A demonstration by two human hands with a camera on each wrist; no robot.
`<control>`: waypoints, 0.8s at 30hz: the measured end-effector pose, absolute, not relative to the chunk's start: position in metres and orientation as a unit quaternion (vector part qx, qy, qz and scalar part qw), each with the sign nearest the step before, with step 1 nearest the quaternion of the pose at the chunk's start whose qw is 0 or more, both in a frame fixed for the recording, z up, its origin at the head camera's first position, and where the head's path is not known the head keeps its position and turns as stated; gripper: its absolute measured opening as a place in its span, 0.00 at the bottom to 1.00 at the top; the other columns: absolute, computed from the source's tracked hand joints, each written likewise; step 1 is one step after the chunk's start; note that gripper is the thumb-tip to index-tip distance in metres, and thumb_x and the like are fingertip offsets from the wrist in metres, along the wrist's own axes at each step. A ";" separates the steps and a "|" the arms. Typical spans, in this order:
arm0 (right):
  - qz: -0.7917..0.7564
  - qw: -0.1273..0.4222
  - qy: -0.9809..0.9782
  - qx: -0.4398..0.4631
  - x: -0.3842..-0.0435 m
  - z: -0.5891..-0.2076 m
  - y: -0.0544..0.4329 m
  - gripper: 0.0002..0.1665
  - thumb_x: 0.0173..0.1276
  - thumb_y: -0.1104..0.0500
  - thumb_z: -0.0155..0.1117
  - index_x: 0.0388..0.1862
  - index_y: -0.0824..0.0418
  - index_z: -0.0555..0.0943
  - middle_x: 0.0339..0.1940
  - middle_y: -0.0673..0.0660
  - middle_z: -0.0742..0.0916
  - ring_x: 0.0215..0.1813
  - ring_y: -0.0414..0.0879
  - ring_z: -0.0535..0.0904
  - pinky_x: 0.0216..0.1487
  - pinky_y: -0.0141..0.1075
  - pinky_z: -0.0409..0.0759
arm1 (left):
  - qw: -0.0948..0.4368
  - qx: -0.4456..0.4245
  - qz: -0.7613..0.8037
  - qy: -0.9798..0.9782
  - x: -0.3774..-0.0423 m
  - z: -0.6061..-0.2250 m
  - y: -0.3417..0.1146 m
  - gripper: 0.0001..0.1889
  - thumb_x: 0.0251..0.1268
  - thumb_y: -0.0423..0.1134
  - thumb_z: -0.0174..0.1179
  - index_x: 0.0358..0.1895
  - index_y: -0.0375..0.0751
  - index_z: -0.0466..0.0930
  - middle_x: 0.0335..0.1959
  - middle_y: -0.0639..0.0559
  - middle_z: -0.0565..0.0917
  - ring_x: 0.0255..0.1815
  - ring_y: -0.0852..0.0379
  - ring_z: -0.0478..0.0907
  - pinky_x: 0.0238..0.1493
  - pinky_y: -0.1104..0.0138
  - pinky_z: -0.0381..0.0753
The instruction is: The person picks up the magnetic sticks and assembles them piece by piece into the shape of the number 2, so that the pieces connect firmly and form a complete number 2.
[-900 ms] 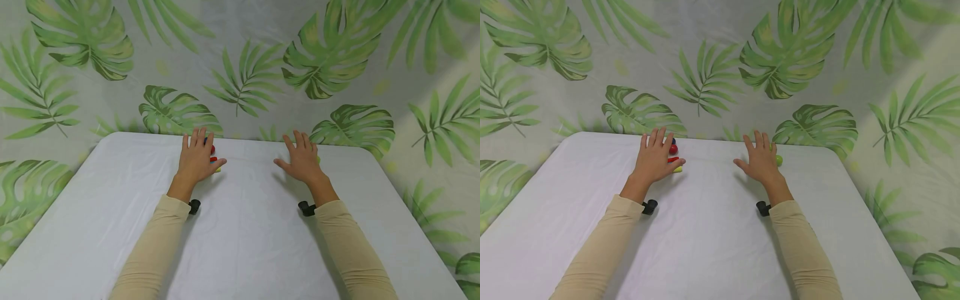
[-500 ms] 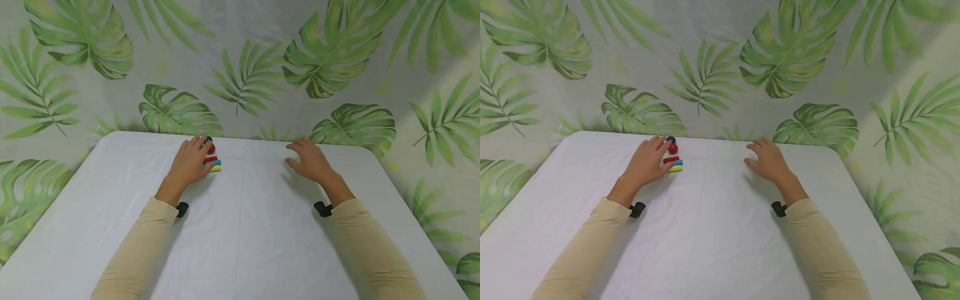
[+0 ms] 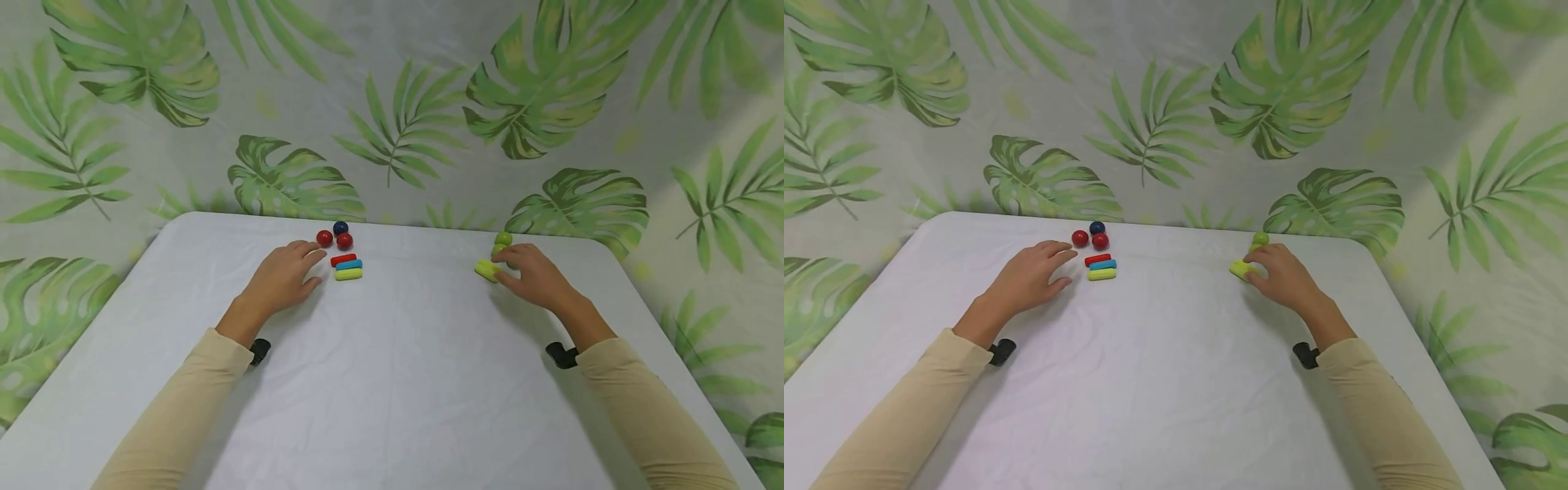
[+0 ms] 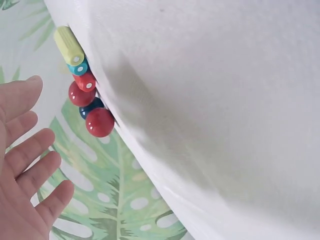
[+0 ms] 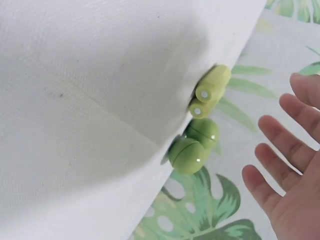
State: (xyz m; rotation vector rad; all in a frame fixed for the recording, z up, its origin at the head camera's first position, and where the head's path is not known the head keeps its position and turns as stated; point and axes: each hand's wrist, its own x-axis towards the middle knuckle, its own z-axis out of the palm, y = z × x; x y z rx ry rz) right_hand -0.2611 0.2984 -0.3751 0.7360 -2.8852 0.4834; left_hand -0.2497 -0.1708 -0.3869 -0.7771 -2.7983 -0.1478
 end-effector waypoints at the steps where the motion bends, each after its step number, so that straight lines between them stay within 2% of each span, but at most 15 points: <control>1: 0.161 0.063 -0.954 0.245 -0.261 -0.376 0.299 0.19 0.69 0.59 0.64 0.56 0.67 0.82 0.60 0.67 0.82 0.66 0.64 0.71 0.67 0.60 0.68 | 0.116 -0.268 -0.053 -0.955 -0.250 -0.387 -0.170 0.28 0.62 0.44 0.67 0.64 0.38 0.76 0.63 0.40 0.79 0.65 0.41 0.74 0.61 0.47 0.78; 5: 0.163 0.068 -0.952 0.251 -0.261 -0.377 0.299 0.18 0.69 0.60 0.65 0.55 0.67 0.82 0.59 0.66 0.83 0.66 0.64 0.71 0.66 0.60 0.69 | 0.105 -0.274 -0.067 -0.954 -0.253 -0.388 -0.168 0.25 0.62 0.43 0.67 0.62 0.39 0.79 0.61 0.40 0.80 0.64 0.42 0.75 0.60 0.48 0.79; 12: 0.157 0.055 -0.955 0.244 -0.258 -0.378 0.297 0.17 0.69 0.60 0.64 0.54 0.67 0.82 0.59 0.66 0.83 0.66 0.64 0.70 0.67 0.60 0.69 | 0.070 -0.306 -0.098 -0.944 -0.263 -0.393 -0.159 0.16 0.62 0.38 0.67 0.53 0.42 0.85 0.50 0.44 0.85 0.51 0.45 0.80 0.50 0.52 0.82; 24: 0.135 0.050 -0.958 0.247 -0.260 -0.381 0.297 0.17 0.68 0.60 0.66 0.53 0.66 0.83 0.58 0.66 0.83 0.65 0.64 0.72 0.66 0.59 0.70 | 0.010 -0.314 -0.115 -0.942 -0.279 -0.398 -0.135 0.13 0.65 0.32 0.63 0.52 0.41 0.86 0.49 0.46 0.85 0.50 0.49 0.81 0.55 0.55 0.82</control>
